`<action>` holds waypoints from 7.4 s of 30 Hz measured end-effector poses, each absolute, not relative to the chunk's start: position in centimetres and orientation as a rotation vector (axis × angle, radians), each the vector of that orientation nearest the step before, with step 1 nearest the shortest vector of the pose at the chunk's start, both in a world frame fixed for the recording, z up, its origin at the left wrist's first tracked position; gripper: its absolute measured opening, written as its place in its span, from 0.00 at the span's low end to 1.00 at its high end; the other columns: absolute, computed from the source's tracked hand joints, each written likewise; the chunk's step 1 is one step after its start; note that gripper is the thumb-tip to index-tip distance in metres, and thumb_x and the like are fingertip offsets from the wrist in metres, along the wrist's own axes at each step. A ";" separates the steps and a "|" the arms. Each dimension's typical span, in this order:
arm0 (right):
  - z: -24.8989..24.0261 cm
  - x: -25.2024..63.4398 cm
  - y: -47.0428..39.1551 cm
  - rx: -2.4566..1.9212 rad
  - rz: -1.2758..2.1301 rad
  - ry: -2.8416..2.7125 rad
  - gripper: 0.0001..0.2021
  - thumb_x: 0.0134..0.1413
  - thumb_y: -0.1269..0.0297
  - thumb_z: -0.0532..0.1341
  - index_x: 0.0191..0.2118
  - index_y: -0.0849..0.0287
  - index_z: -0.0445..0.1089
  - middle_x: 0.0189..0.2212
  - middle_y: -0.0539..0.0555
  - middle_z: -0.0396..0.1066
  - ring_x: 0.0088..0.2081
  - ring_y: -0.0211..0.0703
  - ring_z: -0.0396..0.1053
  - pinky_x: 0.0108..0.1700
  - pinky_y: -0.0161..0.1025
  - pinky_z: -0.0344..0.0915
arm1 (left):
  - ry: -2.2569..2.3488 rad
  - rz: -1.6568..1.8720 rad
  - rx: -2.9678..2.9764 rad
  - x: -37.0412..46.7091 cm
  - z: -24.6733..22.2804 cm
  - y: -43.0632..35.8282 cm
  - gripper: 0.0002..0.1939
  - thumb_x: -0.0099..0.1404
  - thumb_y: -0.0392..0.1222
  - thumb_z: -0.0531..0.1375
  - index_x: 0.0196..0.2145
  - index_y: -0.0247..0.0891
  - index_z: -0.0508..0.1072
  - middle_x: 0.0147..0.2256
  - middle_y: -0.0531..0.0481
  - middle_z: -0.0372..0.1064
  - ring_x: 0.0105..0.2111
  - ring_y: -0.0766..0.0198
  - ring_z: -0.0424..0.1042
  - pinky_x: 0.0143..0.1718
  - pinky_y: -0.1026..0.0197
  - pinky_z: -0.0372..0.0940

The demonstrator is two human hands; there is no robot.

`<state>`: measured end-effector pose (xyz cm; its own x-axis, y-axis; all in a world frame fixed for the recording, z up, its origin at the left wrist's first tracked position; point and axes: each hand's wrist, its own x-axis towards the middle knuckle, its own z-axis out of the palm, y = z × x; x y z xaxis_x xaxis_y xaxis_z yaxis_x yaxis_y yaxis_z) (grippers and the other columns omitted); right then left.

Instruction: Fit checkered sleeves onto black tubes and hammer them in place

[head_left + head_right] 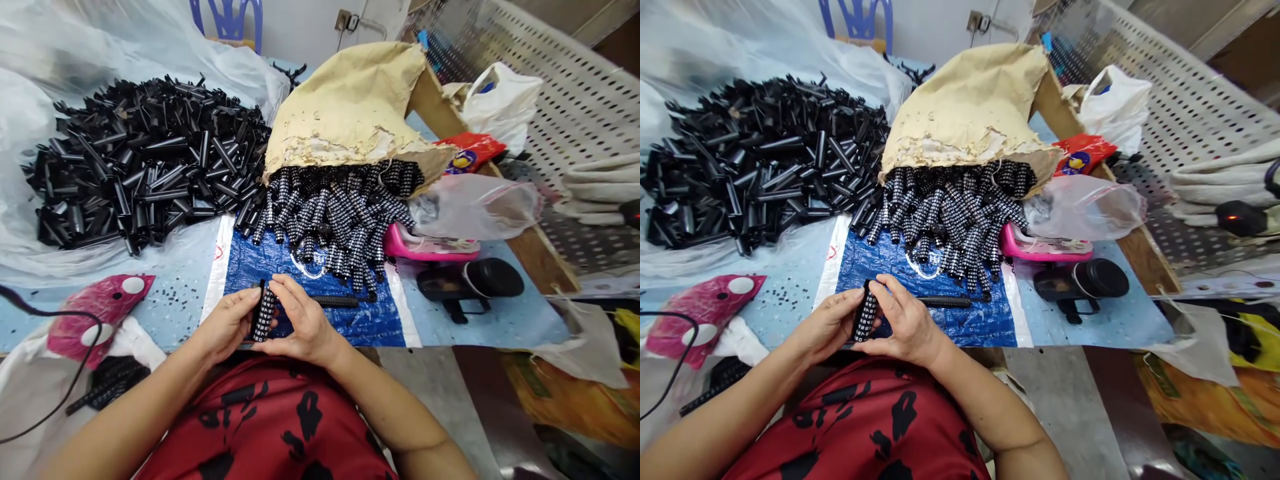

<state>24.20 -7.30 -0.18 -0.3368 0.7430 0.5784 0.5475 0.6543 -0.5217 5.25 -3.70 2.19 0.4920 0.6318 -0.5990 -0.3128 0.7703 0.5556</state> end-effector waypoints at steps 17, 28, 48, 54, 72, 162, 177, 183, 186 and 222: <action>-1.1 24.4 -8.5 -0.943 0.335 -2.062 0.54 0.53 0.50 0.74 0.76 0.63 0.46 0.67 0.73 0.62 0.68 0.61 0.64 0.64 0.57 0.71 | 0.778 0.504 0.335 4.2 0.6 -4.2 0.24 0.55 0.53 0.77 0.39 0.30 0.80 0.36 0.38 0.79 0.34 0.56 0.80 0.37 0.58 0.77; -1.4 25.5 -8.3 -1.167 0.320 -2.085 0.56 0.54 0.36 0.68 0.76 0.63 0.44 0.67 0.71 0.61 0.70 0.66 0.58 0.68 0.63 0.63 | 0.884 0.706 0.842 3.1 -0.5 -4.4 0.24 0.64 0.54 0.70 0.51 0.37 0.75 0.41 0.44 0.79 0.36 0.61 0.79 0.42 0.58 0.74; 0.4 24.8 -6.6 -1.244 -0.030 -2.229 0.08 0.72 0.67 0.57 0.48 0.63 0.71 0.33 0.54 0.74 0.33 0.39 0.70 0.36 0.37 0.64 | 1.302 0.119 1.828 -0.8 -0.4 1.9 0.16 0.60 0.51 0.69 0.34 0.35 0.72 0.26 0.55 0.65 0.26 0.67 0.60 0.30 0.62 0.50; 0.0 23.5 -7.9 -1.030 0.067 -2.349 0.10 0.74 0.64 0.55 0.49 0.61 0.72 0.30 0.54 0.74 0.32 0.40 0.72 0.36 0.37 0.66 | 1.277 -0.022 1.810 0.1 -0.2 3.6 0.19 0.56 0.49 0.71 0.27 0.37 0.66 0.23 0.56 0.62 0.24 0.66 0.57 0.30 0.60 0.48; -0.6 27.0 -2.6 -1.243 -0.134 -2.298 0.13 0.68 0.57 0.64 0.48 0.61 0.75 0.41 0.56 0.78 0.40 0.44 0.70 0.44 0.42 0.63 | 0.809 0.200 1.385 -6.9 7.4 1.5 0.21 0.62 0.55 0.67 0.43 0.35 0.81 0.32 0.42 0.75 0.29 0.59 0.71 0.32 0.60 0.67; -1.9 28.3 -8.7 -1.410 0.000 -2.232 0.04 0.68 0.67 0.62 0.44 0.62 0.71 0.34 0.55 0.74 0.36 0.43 0.70 0.41 0.39 0.67 | 1.367 0.457 2.028 -0.9 -1.4 0.3 0.11 0.67 0.47 0.65 0.39 0.36 0.79 0.36 0.47 0.74 0.37 0.61 0.71 0.41 0.58 0.61; 0.8 23.2 -6.6 -1.019 0.070 -2.192 0.13 0.74 0.65 0.52 0.54 0.62 0.70 0.34 0.56 0.77 0.35 0.42 0.72 0.39 0.39 0.66 | 1.220 0.205 1.812 -0.5 -1.0 3.7 0.18 0.53 0.48 0.73 0.24 0.37 0.69 0.21 0.55 0.63 0.22 0.68 0.56 0.28 0.61 0.45; -0.5 22.4 -7.2 -1.061 0.068 -2.422 0.09 0.71 0.66 0.57 0.47 0.62 0.73 0.27 0.52 0.72 0.28 0.41 0.67 0.34 0.41 0.63 | 1.293 0.221 1.879 1.0 -0.9 3.7 0.17 0.53 0.42 0.73 0.23 0.38 0.67 0.20 0.55 0.59 0.22 0.67 0.52 0.29 0.58 0.44; -0.7 24.5 -7.3 -1.036 0.063 -2.286 0.11 0.70 0.68 0.58 0.53 0.64 0.71 0.34 0.55 0.76 0.33 0.41 0.71 0.38 0.39 0.66 | 1.386 0.196 1.977 -1.2 0.8 3.0 0.15 0.58 0.41 0.70 0.25 0.37 0.67 0.23 0.53 0.61 0.23 0.66 0.54 0.29 0.59 0.45; 0.0 24.7 -3.4 -1.240 1.516 -0.596 0.32 0.58 0.29 0.58 0.43 0.58 0.67 0.29 0.49 0.66 0.25 0.35 0.65 0.28 0.36 0.66 | 1.043 0.821 0.740 3.0 1.6 0.7 0.20 0.64 0.53 0.65 0.45 0.38 0.65 0.20 0.58 0.64 0.13 0.72 0.55 0.16 0.68 0.47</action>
